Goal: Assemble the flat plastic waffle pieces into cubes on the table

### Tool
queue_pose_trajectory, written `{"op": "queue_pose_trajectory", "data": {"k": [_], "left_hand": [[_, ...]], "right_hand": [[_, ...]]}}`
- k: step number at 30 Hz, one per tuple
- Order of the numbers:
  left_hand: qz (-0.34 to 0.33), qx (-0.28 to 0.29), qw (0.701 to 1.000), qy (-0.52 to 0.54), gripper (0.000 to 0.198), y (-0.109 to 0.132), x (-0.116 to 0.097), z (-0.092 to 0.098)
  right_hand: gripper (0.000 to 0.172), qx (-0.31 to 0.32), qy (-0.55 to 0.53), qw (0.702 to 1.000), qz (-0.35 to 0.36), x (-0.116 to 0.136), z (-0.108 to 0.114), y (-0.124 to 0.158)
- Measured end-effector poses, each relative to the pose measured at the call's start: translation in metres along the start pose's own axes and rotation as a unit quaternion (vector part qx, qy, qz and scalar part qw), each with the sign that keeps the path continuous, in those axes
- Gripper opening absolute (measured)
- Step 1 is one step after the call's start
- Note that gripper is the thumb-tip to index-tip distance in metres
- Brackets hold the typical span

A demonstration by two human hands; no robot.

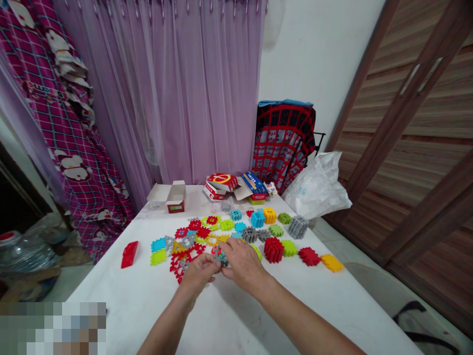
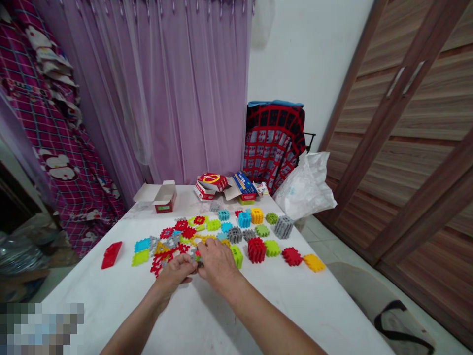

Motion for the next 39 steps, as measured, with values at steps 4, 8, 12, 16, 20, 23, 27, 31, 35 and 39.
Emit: {"op": "queue_pose_trajectory", "data": {"k": [4,8,12,16,20,23,27,31,35,39], "left_hand": [[-0.031,0.000,0.999,-0.022,0.046,0.001,0.001,0.014],[-0.142,-0.108,0.979,-0.099,0.041,0.001,0.005,0.044],[-0.260,-0.248,0.899,-0.250,0.030,0.002,0.022,0.070],[-0.379,-0.297,0.819,-0.312,0.028,0.000,0.040,0.079],[-0.421,-0.303,0.781,-0.347,0.026,-0.004,0.047,0.082],[-0.412,-0.308,0.781,-0.355,0.026,-0.006,0.048,0.084],[-0.413,-0.308,0.779,-0.358,0.027,-0.007,0.050,0.084],[-0.413,-0.306,0.777,-0.362,0.027,-0.006,0.051,0.084],[-0.401,-0.303,0.786,-0.359,0.027,-0.007,0.052,0.085],[-0.393,-0.302,0.792,-0.357,0.027,-0.006,0.051,0.085]], "right_hand": [[0.048,0.008,-0.032,0.999,0.008,-0.025,0.005,0.000],[0.054,-0.008,-0.037,0.999,-0.034,-0.081,0.020,-0.008],[0.056,0.034,-0.008,0.995,-0.098,-0.138,0.033,-0.025],[0.061,0.105,0.039,0.991,-0.078,-0.163,0.028,-0.043],[0.061,0.139,0.053,0.988,-0.044,-0.162,0.013,-0.057],[0.062,0.161,0.064,0.984,-0.034,-0.160,0.003,-0.065],[0.062,0.180,0.078,0.980,-0.031,-0.163,-0.004,-0.074],[0.063,0.194,0.078,0.977,-0.034,-0.165,-0.007,-0.078],[0.064,0.202,0.085,0.975,-0.027,-0.164,-0.010,-0.080],[0.062,0.206,0.091,0.974,-0.029,-0.164,-0.012,-0.080]]}}
Point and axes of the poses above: each hand's wrist, its own y-axis away from the middle knuckle, its own z-axis out of the back of the hand, x = y × z, the point moved 1 cm from there along -y, towards the middle knuckle, and after that the axes turned 3 degrees about -x, right-handed, at the moved point
